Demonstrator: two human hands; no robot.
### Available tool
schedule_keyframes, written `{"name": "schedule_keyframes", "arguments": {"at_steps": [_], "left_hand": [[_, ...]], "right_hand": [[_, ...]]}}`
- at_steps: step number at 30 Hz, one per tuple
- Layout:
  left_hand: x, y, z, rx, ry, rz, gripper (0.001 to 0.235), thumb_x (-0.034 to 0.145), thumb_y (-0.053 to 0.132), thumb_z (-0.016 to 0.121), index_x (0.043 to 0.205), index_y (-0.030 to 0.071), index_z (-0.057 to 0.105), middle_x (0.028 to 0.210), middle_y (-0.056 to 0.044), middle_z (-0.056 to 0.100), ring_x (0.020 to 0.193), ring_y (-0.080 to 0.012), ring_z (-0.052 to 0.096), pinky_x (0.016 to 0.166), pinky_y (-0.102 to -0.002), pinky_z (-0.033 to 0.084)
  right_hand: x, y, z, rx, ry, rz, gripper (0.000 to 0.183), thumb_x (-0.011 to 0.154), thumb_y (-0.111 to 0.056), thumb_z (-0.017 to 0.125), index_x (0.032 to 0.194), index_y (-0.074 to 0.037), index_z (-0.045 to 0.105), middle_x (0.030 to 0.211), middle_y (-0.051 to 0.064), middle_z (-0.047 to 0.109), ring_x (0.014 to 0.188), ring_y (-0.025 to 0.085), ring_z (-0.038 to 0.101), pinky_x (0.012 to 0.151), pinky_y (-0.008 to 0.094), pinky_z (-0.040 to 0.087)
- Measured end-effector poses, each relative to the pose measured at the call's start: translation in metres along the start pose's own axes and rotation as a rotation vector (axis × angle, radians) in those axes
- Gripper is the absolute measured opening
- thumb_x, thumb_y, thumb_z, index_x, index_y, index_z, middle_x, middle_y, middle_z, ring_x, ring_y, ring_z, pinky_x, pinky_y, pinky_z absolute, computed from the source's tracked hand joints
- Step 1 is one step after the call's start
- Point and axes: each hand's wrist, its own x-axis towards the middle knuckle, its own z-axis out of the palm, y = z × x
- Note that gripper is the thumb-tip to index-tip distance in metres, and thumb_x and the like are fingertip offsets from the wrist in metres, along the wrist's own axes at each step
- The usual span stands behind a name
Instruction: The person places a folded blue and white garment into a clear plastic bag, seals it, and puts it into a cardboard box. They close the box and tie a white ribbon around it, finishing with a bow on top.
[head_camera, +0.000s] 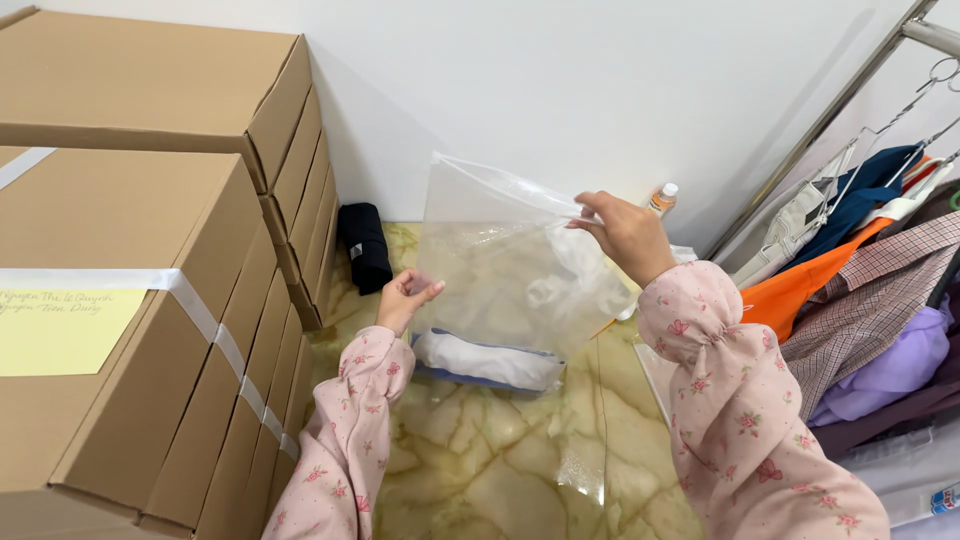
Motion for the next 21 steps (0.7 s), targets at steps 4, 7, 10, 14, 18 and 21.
{"name": "schedule_keyframes", "arguments": {"at_steps": [4, 7, 10, 14, 18, 21], "left_hand": [[-0.022, -0.001, -0.014, 0.064, -0.076, -0.052, 0.041, 0.071, 0.030, 0.097, 0.102, 0.012, 0.076, 0.091, -0.004, 0.077, 0.077, -0.0099, 0.068, 0.071, -0.022, 0.054], [-0.036, -0.020, -0.027, 0.206, -0.221, -0.116, 0.036, 0.075, 0.027, 0.093, 0.102, 0.007, 0.080, 0.097, -0.012, 0.079, 0.087, -0.0146, 0.068, 0.079, -0.029, 0.057], [-0.043, -0.012, -0.028, 0.080, -0.284, -0.148, 0.025, 0.080, 0.021, 0.089, 0.097, 0.006, 0.081, 0.085, -0.014, 0.080, 0.077, -0.0182, 0.076, 0.074, -0.029, 0.061], [-0.051, 0.047, -0.011, 0.052, -0.304, -0.126, 0.026, 0.083, 0.021, 0.086, 0.098, 0.001, 0.079, 0.085, -0.018, 0.078, 0.077, -0.0221, 0.075, 0.074, -0.034, 0.062], [-0.042, 0.076, -0.002, -0.071, -0.201, -0.133, 0.024, 0.088, 0.020, 0.081, 0.104, 0.002, 0.077, 0.088, -0.022, 0.077, 0.082, -0.0306, 0.077, 0.074, -0.038, 0.064], [-0.045, 0.077, -0.010, -0.076, -0.075, -0.165, 0.033, 0.087, 0.024, 0.084, 0.108, 0.000, 0.075, 0.091, -0.023, 0.077, 0.080, -0.0333, 0.077, 0.069, -0.042, 0.065]], "right_hand": [[-0.001, -0.014, -0.009, 0.169, -0.062, 0.095, 0.037, 0.093, -0.021, 0.076, 0.126, -0.015, 0.060, 0.085, 0.001, 0.072, 0.076, 0.023, 0.072, 0.071, 0.034, 0.057], [0.000, -0.027, -0.014, 0.212, -0.045, 0.095, 0.032, 0.090, -0.022, 0.080, 0.119, -0.018, 0.068, 0.090, -0.004, 0.075, 0.083, 0.018, 0.074, 0.076, 0.030, 0.058], [0.008, -0.027, -0.026, 0.187, -0.038, 0.078, 0.032, 0.088, -0.019, 0.081, 0.118, -0.017, 0.070, 0.088, 0.000, 0.075, 0.084, 0.020, 0.073, 0.078, 0.033, 0.059], [0.025, -0.028, -0.039, 0.138, -0.222, 0.085, 0.042, 0.088, -0.029, 0.077, 0.126, -0.018, 0.064, 0.089, 0.002, 0.075, 0.085, 0.024, 0.073, 0.077, 0.037, 0.057], [0.018, -0.002, -0.049, 0.010, -0.264, 0.142, 0.069, 0.078, -0.039, 0.084, 0.137, -0.010, 0.061, 0.096, 0.006, 0.075, 0.087, 0.027, 0.070, 0.080, 0.043, 0.053], [-0.023, 0.014, -0.060, 0.023, -0.103, 0.424, 0.082, 0.075, -0.041, 0.090, 0.141, -0.008, 0.056, 0.117, 0.008, 0.068, 0.110, 0.028, 0.063, 0.093, 0.043, 0.045]]}}
